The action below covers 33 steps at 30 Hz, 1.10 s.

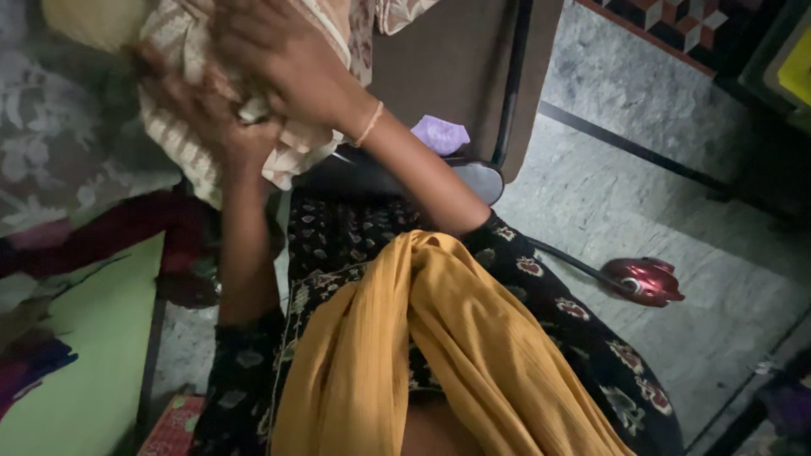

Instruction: The person vacuums the floor around furniture and then sits on the floor to fold laundry and bedding.

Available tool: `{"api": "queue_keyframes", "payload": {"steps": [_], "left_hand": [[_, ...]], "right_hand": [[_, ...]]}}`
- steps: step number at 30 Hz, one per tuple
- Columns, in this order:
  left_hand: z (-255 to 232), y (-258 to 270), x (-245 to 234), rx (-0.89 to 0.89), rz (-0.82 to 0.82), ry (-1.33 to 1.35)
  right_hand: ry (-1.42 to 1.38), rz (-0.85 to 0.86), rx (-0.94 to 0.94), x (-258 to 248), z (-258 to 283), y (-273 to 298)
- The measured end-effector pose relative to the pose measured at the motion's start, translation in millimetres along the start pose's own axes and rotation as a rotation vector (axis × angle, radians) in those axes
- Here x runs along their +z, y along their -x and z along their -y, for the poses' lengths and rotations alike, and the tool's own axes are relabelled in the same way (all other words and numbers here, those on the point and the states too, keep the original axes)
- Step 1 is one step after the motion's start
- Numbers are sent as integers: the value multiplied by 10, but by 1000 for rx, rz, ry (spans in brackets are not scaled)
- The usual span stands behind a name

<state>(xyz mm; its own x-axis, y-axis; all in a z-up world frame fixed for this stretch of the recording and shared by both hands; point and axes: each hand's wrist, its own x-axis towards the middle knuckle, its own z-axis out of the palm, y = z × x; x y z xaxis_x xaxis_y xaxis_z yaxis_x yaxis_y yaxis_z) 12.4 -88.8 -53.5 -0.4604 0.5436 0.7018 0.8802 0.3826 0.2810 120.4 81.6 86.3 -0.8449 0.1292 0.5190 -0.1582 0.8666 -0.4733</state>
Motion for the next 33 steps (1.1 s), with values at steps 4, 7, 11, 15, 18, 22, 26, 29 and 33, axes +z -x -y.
{"api": "queue_keyframes", "payload": {"steps": [4,7,11,15,18,22,26,29,33], "left_hand": [[-198,-385,-264,-279,755,-300],[-229,-537,-248,-334,750,-312],[-27,-388,-106,-83,320,-276],[-45,-235,-244,-162,329,-215],[-358,-148,-445,-253,415,-158],[-617,-167,-549,-322,472,-111],[-609,-199,-586,-359,486,-121],[-636,-199,-571,-372,472,-118],[-640,-168,-594,-396,461,-131]], "right_hand": [[-142,-117,-111,-108,-68,216],[-241,-251,82,22,-151,938],[-168,-303,828,762,-741,2461],[-677,-124,1430,1353,-1971,3753],[-1180,-197,1573,1481,-2787,3911],[-1645,-497,1589,1740,-3639,3741],[-1628,-685,1680,1914,-4206,3363],[-1733,-897,1581,1946,-4417,3108],[-716,-723,1524,1738,-4221,3130]]}}
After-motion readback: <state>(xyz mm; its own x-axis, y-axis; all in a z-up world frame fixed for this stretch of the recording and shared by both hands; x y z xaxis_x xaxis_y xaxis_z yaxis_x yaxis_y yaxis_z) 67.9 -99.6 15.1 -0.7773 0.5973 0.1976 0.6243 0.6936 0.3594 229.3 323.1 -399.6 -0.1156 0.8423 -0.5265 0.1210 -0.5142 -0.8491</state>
